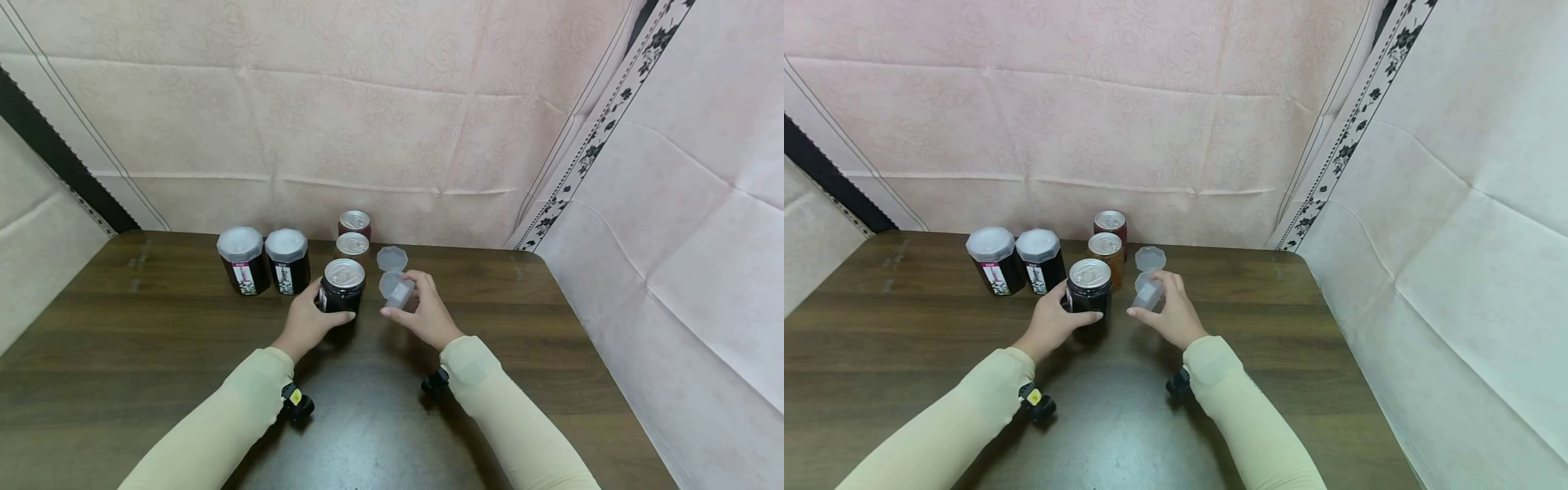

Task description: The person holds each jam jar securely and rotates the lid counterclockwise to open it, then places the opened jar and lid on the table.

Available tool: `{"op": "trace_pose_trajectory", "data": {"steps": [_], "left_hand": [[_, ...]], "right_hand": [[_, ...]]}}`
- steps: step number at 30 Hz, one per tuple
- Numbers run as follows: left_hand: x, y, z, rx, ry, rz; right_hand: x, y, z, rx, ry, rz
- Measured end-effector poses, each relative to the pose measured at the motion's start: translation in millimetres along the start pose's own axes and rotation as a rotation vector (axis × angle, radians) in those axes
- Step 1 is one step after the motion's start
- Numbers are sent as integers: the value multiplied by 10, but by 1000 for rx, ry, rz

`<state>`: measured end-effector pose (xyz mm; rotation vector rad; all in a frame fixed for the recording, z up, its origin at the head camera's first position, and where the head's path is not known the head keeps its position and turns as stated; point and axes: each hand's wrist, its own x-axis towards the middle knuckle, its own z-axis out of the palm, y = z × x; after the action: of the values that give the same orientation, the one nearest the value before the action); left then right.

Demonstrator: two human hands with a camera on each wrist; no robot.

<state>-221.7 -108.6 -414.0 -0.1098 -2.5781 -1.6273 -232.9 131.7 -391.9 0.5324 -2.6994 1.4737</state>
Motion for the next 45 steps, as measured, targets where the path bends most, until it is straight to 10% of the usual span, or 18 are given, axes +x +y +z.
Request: {"op": "trace_pose_trajectory", "data": {"steps": [45], "left_hand": [[42, 4, 171, -82, 49, -71]], "right_hand": [[-34, 181, 66, 200, 46, 152]]}}
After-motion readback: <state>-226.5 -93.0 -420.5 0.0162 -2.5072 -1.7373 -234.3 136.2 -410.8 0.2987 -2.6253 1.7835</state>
